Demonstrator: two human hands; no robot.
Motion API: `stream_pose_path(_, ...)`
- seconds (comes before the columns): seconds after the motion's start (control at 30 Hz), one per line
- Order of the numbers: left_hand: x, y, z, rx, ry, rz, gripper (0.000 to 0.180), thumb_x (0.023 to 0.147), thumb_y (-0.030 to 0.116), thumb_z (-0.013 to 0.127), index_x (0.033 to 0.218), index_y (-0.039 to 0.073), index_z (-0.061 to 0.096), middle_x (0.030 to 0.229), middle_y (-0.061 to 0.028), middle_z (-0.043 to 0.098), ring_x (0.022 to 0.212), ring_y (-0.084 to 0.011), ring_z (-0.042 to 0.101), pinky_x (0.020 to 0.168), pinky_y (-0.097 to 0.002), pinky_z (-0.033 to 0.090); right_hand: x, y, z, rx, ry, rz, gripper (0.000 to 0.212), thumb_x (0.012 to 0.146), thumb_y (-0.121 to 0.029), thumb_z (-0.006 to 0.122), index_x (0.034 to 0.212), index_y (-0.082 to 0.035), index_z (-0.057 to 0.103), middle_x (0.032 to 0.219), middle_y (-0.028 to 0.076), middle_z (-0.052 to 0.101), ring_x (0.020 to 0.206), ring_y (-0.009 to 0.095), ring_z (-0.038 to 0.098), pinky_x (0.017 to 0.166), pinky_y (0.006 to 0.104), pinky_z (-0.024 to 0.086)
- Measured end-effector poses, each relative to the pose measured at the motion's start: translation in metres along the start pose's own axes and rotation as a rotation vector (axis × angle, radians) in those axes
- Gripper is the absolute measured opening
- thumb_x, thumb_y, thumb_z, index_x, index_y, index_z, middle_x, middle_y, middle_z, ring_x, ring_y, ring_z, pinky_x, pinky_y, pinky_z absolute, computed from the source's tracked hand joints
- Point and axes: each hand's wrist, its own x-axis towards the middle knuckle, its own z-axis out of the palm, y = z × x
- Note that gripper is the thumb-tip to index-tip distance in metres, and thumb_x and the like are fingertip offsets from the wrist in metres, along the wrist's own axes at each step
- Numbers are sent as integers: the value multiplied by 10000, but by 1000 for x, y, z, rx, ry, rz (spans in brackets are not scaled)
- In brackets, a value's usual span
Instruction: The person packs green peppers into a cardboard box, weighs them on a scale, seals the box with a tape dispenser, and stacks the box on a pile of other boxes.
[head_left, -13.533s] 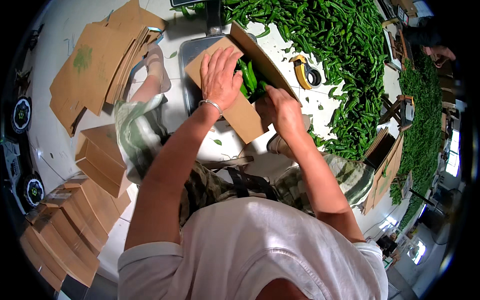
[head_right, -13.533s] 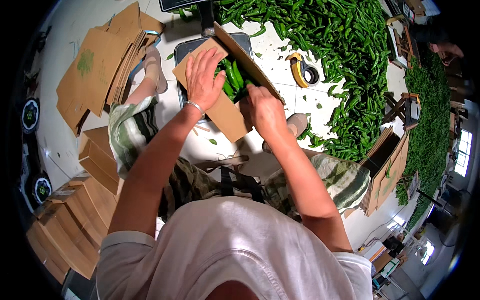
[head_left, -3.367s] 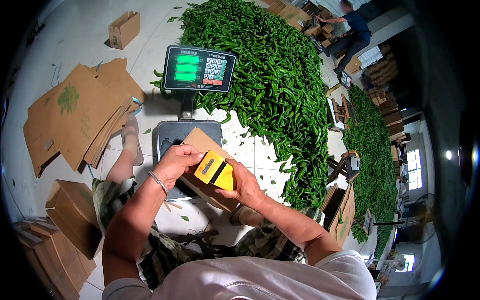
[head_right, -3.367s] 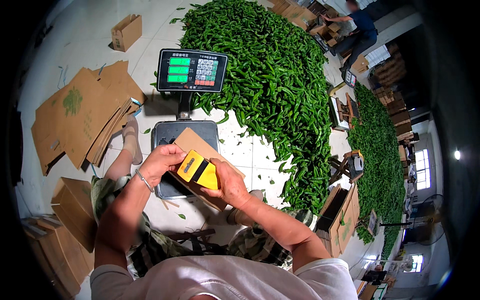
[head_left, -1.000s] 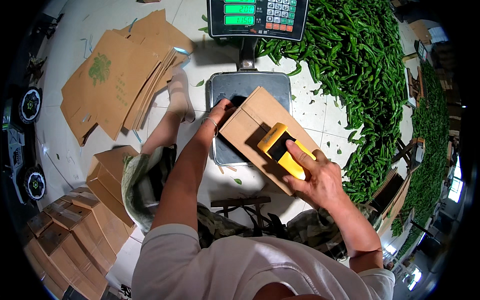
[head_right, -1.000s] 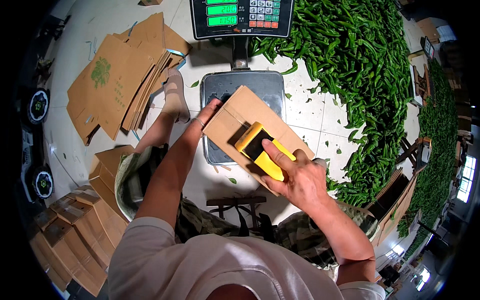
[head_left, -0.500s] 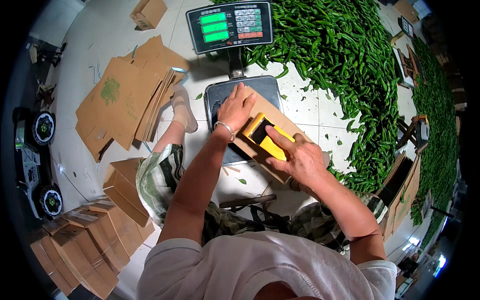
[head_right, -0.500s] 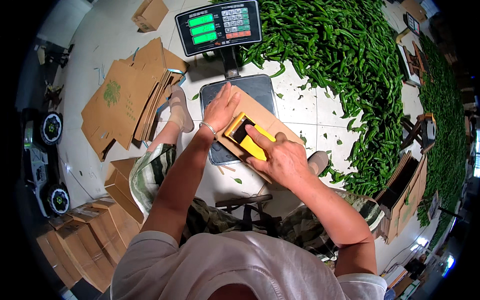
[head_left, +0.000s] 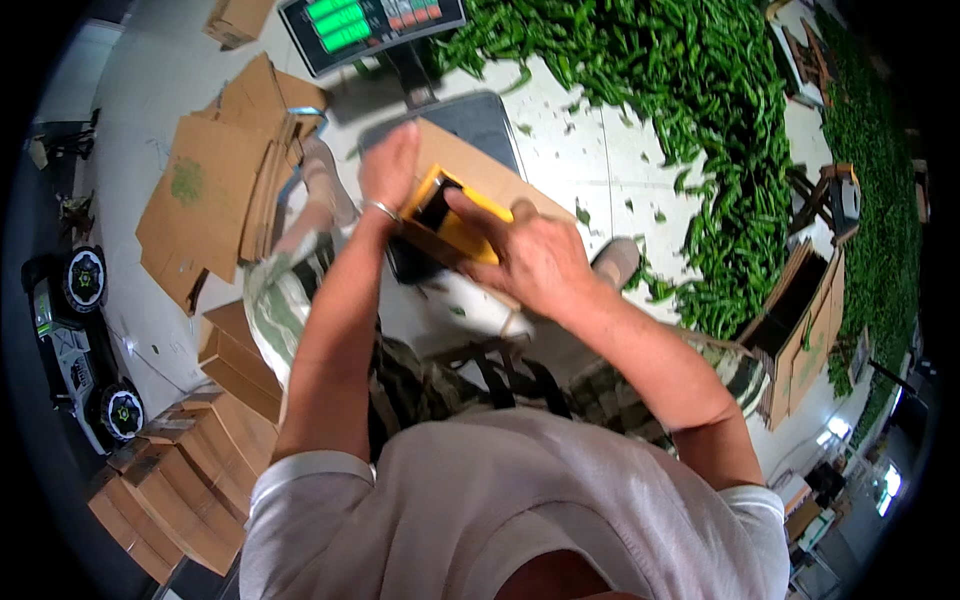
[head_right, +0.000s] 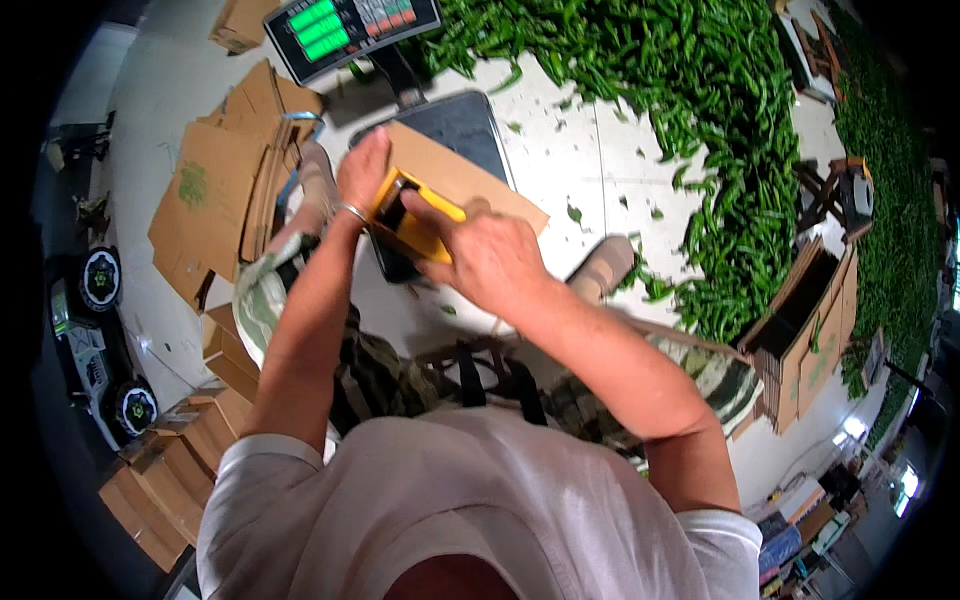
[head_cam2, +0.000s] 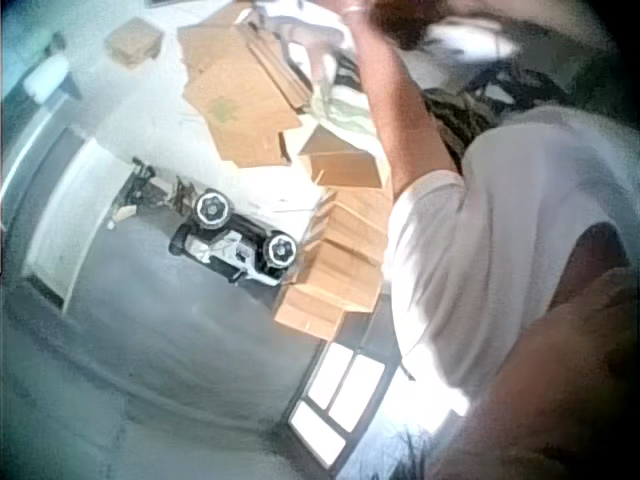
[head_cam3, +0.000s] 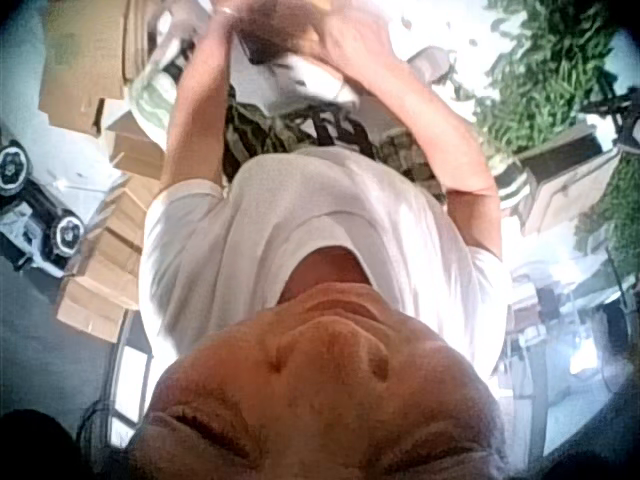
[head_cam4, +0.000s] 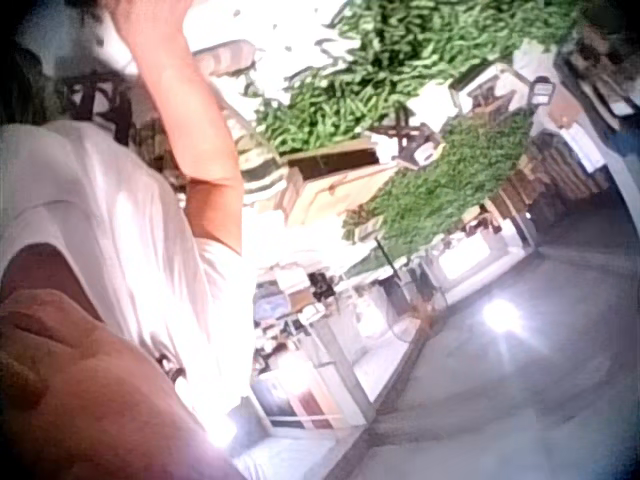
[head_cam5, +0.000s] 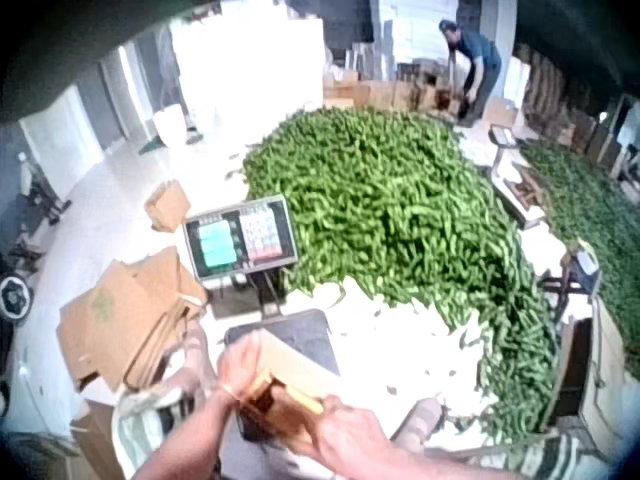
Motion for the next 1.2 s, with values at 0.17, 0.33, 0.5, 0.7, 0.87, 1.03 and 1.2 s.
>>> stream_pose_path(0.17, 1, 18, -6, 185, -54, -85, 677, 901, 628, 323, 1337, 135, 478, 1055, -224, 639, 1013, -408, 589, 879, -454, 447, -3, 4, -17, 36, -55, -23, 675, 755, -403, 679, 1373, -261, 449, 766, 198, 613, 667, 304, 630, 591, 379, 514)
stream_pose_path(0.33, 7, 27, -3, 320, -77, -57, 753, 875, 685, 327, 1305, 89, 489, 1030, -246, 643, 976, -408, 607, 867, -476, 449, -46, 25, -43, -45, -148, 76, 656, 772, -454, 645, 1379, -332, 428, 795, 209, 601, 625, 306, 627, 581, 409, 512)
stream_pose_path(0.5, 8, 22, -3, 469, -137, -116, 698, 874, 682, 345, 1020, 52, 606, 922, -256, 652, 908, -417, 622, 807, -488, 475, -96, 47, -51, -25, -203, 126, 702, 756, -445, 674, 1396, -370, 395, 778, 183, 569, 586, 321, 607, 557, 405, 519)
stream_pose_path(0.7, 6, 22, 2, 510, -82, -65, 654, 881, 631, 386, 999, 24, 599, 857, -261, 653, 841, -421, 629, 766, -501, 476, -141, 67, -38, 101, -187, 197, 720, 697, -349, 762, 1359, -274, 488, 782, 169, 570, 590, 302, 592, 591, 404, 508)
stream_pose_path(0.87, 5, 29, 6, 537, -146, -140, 545, 902, 573, 409, 1114, 97, 568, 1040, -240, 636, 961, -427, 598, 801, -496, 463, -141, 85, -6, 54, -270, 268, 709, 709, -396, 741, 1361, -316, 473, 791, 186, 569, 605, 324, 602, 602, 412, 510)
stream_pose_path(1.03, 3, 25, 8, 642, 93, 602, 460, 914, 372, 499, 1356, 247, 471, 1462, 7, 379, 1364, -259, 293, 1084, -442, 250, -136, 88, 3, 45, -243, 224, 693, 748, -439, 689, 1383, -369, 420, 757, 177, 564, 616, 327, 612, 607, 402, 521)
stream_pose_path(1.2, -10, 38, 26, 690, -132, 642, 446, 923, 412, 450, 1329, 235, 504, 1415, 24, 440, 1364, -269, 289, 1110, -499, 149, -141, 95, 16, 15, -196, 193, 657, 768, -455, 668, 1374, -383, 425, 766, 170, 552, 621, 325, 618, 601, 397, 522)
